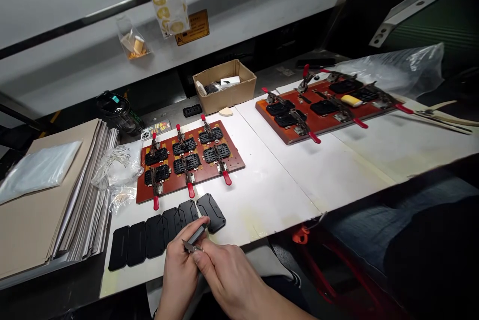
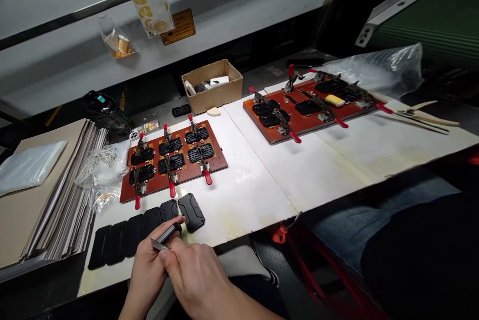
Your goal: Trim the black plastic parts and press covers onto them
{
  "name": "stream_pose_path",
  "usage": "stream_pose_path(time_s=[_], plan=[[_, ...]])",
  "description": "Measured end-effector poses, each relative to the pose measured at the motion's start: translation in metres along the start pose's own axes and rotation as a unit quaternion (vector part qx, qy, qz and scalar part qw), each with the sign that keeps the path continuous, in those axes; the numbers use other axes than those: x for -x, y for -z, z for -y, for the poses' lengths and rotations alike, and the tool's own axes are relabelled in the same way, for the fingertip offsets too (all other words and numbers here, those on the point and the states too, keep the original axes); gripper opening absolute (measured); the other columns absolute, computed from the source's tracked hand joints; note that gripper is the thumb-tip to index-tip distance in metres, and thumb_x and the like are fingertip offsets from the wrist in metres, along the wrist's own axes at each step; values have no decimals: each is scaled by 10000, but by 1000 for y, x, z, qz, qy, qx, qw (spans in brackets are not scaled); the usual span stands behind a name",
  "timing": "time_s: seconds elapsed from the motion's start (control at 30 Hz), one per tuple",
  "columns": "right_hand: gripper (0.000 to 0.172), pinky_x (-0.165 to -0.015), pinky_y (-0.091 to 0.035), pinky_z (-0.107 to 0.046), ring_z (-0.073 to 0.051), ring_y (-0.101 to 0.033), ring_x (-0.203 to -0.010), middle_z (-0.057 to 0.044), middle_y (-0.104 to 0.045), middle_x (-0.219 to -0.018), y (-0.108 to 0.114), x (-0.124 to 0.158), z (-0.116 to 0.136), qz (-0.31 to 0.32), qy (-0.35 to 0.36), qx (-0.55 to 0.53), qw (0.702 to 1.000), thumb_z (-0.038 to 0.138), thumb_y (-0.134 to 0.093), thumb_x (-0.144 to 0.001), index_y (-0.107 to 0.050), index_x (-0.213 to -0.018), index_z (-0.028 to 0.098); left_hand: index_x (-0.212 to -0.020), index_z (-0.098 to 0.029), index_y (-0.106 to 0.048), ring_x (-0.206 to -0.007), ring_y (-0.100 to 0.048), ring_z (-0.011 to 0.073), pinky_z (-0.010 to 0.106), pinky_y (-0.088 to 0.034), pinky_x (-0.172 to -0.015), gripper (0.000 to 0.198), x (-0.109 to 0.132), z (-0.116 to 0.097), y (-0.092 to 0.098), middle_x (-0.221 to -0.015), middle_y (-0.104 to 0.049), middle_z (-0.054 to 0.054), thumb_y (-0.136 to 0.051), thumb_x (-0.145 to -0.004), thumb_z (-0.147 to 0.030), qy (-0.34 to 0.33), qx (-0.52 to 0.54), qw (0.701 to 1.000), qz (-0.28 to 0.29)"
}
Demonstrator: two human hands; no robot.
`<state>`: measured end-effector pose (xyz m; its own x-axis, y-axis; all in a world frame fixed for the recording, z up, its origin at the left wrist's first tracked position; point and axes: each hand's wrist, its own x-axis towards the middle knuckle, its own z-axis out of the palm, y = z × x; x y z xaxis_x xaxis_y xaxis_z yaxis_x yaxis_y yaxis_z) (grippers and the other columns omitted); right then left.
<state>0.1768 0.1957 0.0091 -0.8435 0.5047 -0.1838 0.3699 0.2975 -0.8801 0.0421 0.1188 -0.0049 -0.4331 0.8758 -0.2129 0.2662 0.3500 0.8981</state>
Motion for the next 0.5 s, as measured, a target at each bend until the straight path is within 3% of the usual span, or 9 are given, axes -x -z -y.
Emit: stream_pose_path(time_s=[0.23,0.5], plan=[[407,-586,-340,-253,-181,-628,-693,-34,-708,-874,2,1,0,2,2,25,1000,425,-260,-1062,-607,-1015,217,-1267,-276,-659,-1236,-592,176,305,-462,-1098,422,-2,7,-6,-1333,-627,20,-488,-891,-191,-11,-12,1000,-15],[417,-578,-327,-253,-174,-616,-675,-34,-693,-849,-4,0,-2,-15,-8,20,1000,435,-249,-1061,-595,-1001,210,-1233,-279,-671,-1196,-621,183,304,-496,-1062,330,-2,11,-10,-1297,-653,25,-547,-927,-279,-45,-28,996,-65]])
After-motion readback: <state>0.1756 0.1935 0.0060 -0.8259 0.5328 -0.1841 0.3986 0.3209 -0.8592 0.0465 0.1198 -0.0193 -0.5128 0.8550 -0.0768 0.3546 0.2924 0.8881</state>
